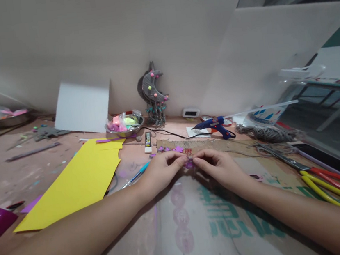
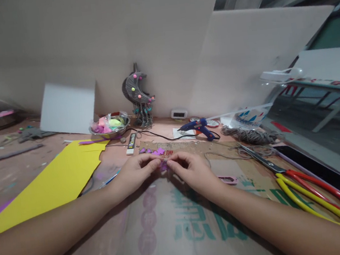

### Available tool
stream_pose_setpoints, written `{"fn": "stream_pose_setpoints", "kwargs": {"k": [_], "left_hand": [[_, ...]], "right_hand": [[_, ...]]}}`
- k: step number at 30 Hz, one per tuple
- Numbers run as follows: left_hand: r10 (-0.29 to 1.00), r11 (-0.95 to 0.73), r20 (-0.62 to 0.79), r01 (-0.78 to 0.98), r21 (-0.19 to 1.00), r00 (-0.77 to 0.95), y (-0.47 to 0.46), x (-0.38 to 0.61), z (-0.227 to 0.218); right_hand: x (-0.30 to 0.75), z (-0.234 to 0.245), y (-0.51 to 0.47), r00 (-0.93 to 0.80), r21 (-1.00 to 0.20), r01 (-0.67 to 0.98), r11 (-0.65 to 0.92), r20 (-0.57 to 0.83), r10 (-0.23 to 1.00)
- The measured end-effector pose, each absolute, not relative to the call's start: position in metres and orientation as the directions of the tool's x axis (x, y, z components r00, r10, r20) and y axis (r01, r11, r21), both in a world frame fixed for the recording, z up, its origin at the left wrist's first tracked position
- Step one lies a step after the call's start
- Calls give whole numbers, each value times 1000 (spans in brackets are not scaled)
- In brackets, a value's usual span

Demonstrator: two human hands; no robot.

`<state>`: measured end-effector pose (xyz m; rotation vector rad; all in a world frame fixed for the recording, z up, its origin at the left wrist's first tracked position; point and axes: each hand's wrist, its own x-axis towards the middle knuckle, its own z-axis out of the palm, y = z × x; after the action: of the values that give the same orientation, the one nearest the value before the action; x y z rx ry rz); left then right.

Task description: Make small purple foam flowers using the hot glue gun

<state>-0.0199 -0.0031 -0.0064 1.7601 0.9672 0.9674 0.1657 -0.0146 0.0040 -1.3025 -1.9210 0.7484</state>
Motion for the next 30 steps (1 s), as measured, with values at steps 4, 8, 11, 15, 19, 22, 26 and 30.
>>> {"fn": "stream_pose_setpoints", "kwargs": {"k": [4, 8, 11, 15, 19, 22, 26, 30], "left_hand": [[897, -324, 222, 228, 918, 382, -4, -19, -6], [903, -308, 197, 257, 916, 382, -6, -19, -4], [909, -308, 207, 251, 917, 362, -6, -19, -3], [916, -291, 198, 235, 928, 350, -4, -19, -4], [908, -271, 185, 189, 944, 375, -2, -19, -6], [913, -263, 181, 191, 946, 365, -2, -18, -5], [915, -259, 163, 228, 939, 370, -2, -18, -4], [922, -241, 139, 253, 937, 362, -2, -18, -5]], "right_hand": [[166, 4, -15, -269, -758, 560, 335, 216, 939], [167, 5, -15, -275, -767, 553, 324, 200, 941], [167, 6, -15, -231, -771, 551, 320, 227, 946], [166, 6, -14, -254, -779, 538, 320, 212, 944], [166, 4, -12, -270, -805, 507, 309, 192, 944], [166, 4, -11, -261, -837, 479, 266, 154, 953], [167, 3, -11, -263, -874, 440, 206, 94, 960], [169, 3, -10, -256, -881, 428, 204, 98, 962]]}}
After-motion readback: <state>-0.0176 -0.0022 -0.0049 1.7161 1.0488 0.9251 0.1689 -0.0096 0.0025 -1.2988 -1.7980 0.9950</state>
